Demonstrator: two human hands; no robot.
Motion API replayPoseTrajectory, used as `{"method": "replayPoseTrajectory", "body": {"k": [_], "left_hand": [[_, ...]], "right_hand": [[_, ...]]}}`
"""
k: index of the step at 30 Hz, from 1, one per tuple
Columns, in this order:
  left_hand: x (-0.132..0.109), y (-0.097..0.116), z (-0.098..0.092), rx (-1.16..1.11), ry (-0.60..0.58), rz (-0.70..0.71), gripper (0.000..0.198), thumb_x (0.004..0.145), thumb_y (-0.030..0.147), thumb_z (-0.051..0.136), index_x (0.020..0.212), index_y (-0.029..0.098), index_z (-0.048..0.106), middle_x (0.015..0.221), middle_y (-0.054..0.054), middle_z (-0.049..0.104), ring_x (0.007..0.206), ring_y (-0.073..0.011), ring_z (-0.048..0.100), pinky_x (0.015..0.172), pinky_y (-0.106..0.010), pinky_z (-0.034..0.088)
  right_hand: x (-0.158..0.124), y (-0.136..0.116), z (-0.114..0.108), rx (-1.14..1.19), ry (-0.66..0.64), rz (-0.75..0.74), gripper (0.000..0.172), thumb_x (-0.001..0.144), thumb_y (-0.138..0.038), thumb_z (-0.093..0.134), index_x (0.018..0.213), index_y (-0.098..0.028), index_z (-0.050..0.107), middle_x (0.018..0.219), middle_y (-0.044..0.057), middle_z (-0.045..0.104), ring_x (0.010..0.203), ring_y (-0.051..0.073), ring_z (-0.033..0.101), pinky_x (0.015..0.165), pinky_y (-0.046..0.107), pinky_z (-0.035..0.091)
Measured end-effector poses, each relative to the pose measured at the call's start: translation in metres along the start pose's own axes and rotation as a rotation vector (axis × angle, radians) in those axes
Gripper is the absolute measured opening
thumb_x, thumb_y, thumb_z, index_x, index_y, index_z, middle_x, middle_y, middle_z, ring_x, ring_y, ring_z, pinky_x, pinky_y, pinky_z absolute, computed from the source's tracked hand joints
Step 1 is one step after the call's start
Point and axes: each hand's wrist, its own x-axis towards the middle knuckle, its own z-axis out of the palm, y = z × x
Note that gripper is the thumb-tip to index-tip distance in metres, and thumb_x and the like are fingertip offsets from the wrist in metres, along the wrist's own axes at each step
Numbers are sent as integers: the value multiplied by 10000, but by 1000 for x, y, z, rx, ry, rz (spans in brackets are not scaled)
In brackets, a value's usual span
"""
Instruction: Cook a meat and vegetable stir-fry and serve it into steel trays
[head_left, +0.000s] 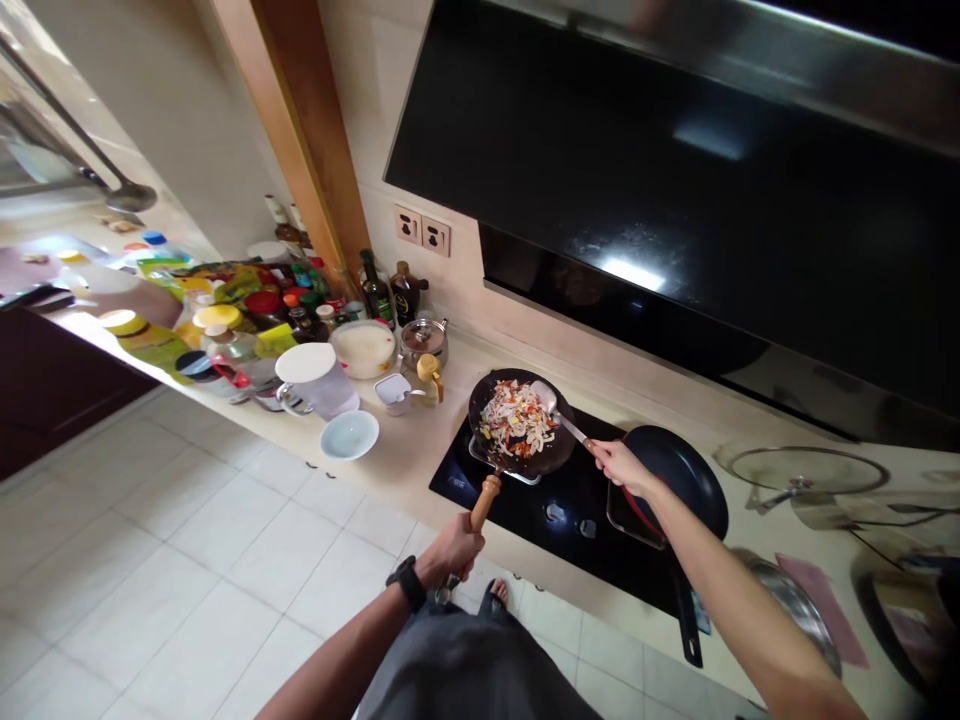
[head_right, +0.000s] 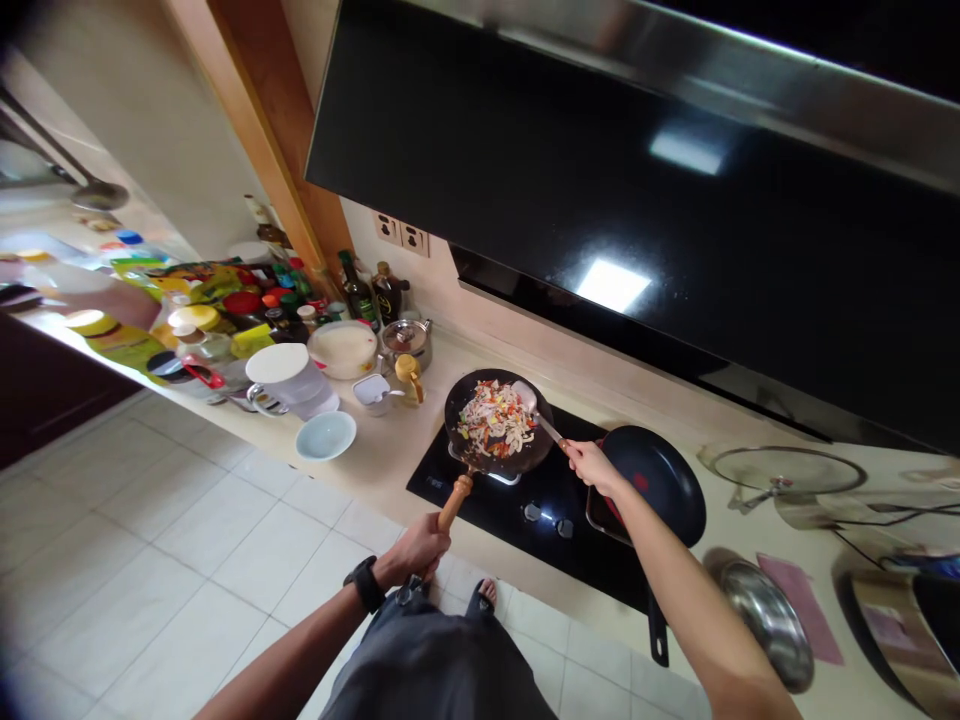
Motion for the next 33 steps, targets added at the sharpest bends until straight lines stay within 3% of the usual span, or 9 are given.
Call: {"method": "replayPoseTrajectory", "body": {"k": [4, 7, 10, 12, 15, 19, 23, 28, 33], "left_hand": [[-6, 11, -5, 22, 21, -66, 192, 748, 144, 585, 918, 197, 514, 434, 53, 510, 335, -129, 475, 379, -204, 348], [-11, 20, -7, 22, 40, -57, 150, 740, 138, 569, 865, 202, 516, 435, 47, 519, 343, -127, 469, 381, -210, 361], [-15, 29, -8, 14, 51, -62, 115, 714, 130, 542, 786, 210, 501, 430, 44, 503, 353, -135, 480, 382, -226, 382], [-16, 34, -7, 11, 37, -70, 90, 711, 136, 534, 746, 211, 498, 435, 42, 497, 356, -131, 476, 393, -233, 395], [-16, 39, -4, -5, 21, -56, 61, 726, 157, 554, 738, 203, 516, 455, 47, 495, 367, -107, 462, 418, -225, 404], [-16, 40, 4, -91, 42, -38, 99, 754, 208, 613, 759, 208, 514, 456, 83, 445, 363, -81, 434, 414, -204, 399], [-19, 39, 12, -92, 54, -59, 103, 739, 206, 595, 761, 214, 495, 461, 82, 468, 355, -79, 421, 404, -209, 399], [-18, 33, 20, -73, 62, -59, 102, 716, 152, 542, 771, 217, 484, 430, 84, 465, 347, -84, 431, 395, -194, 375], [-17, 27, 26, -43, 95, -68, 135, 729, 137, 540, 839, 207, 504, 426, 94, 470, 330, -91, 421, 394, -203, 377]], "right_hand": [[37, -20, -13, 336, -448, 226, 257, 996, -375, 587, 1137, -179, 675, 689, -48, 526, 390, 10, 250, 348, 128, 100], [36, -35, -15, 383, -540, 220, 229, 981, -358, 618, 1123, -189, 678, 701, -45, 524, 397, 0, 241, 355, 116, 96], [6, -42, -4, 229, -461, 65, 350, 992, -440, 594, 1234, -207, 693, 684, -34, 548, 397, 24, 299, 362, 140, 140], [-26, -41, 9, 25, -325, -122, 403, 1016, -457, 527, 1272, -203, 708, 703, 5, 619, 452, 75, 459, 402, 166, 276], [-76, -28, 34, -305, -84, -393, 449, 1045, -353, 407, 1341, -175, 694, 920, 108, 754, 804, 216, 714, 670, 255, 512], [-127, -1, 54, -637, 47, -414, 545, 1053, -263, 306, 1526, -123, 537, 1085, 184, 749, 913, 274, 736, 818, 343, 543], [-160, 9, 32, -796, 70, -418, 547, 1062, -266, 291, 1553, -170, 513, 1059, 172, 734, 790, 239, 728, 729, 312, 538], [-171, -28, 12, -1011, -14, -374, 557, 1017, -176, 367, 1558, -207, 494, 1059, 145, 714, 773, 224, 729, 694, 292, 517], [-129, -66, 61, -1165, -78, -280, 656, 935, -20, 398, 1579, -139, 429, 1175, 200, 666, 902, 256, 750, 741, 296, 525]]}}
